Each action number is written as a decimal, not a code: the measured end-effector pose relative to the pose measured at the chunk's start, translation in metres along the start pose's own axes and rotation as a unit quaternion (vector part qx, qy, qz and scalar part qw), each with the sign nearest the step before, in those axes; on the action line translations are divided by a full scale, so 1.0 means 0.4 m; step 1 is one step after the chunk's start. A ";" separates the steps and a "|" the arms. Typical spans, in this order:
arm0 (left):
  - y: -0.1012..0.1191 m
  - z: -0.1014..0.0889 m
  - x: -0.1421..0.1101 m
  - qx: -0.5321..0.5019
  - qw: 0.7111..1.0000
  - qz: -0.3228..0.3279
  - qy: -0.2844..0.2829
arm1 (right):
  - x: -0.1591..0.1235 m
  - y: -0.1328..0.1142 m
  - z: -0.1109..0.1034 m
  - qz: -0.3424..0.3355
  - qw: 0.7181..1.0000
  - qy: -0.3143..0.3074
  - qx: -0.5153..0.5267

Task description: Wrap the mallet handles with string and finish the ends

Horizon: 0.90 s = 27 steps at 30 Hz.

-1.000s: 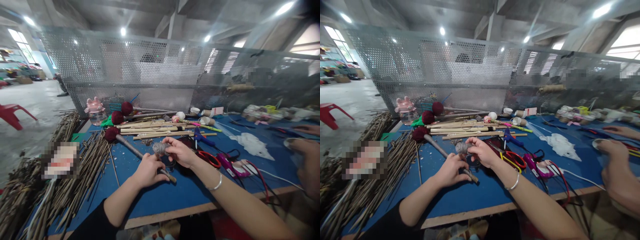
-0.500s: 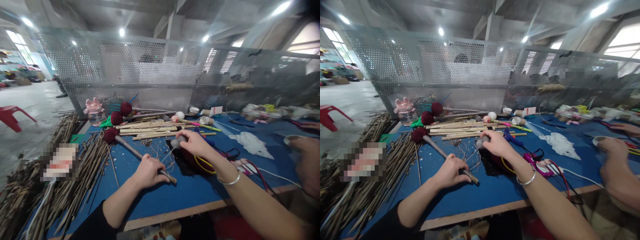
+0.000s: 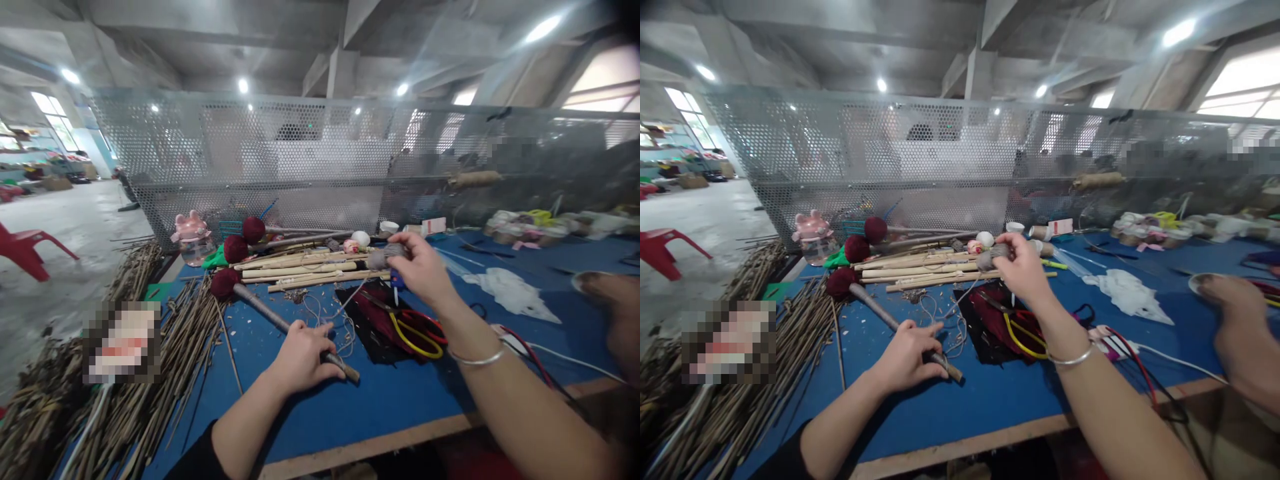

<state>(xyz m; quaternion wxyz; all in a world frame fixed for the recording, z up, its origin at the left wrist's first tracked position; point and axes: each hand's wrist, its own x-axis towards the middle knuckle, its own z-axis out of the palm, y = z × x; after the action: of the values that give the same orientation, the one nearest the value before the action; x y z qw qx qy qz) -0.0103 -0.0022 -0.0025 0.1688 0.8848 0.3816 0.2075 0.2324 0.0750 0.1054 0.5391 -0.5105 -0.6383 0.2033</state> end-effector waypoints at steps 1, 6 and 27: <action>0.001 -0.002 -0.001 0.006 1.000 0.002 0.006 | -0.007 -0.003 0.019 -0.021 0.999 -0.016 -0.032; 0.007 -0.006 -0.003 0.013 0.999 -0.012 0.029 | -0.058 -0.015 0.105 -0.040 0.990 -0.133 -0.035; 0.007 0.002 0.001 -0.001 0.998 0.007 0.067 | -0.120 0.035 0.092 0.190 0.825 -0.452 0.282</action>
<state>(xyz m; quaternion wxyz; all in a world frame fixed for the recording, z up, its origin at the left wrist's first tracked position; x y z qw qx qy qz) -0.0081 -0.0038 -0.0018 0.1421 0.8714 0.3856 0.2679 0.2006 0.0495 0.0586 0.2616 -0.2988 -0.6157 0.6806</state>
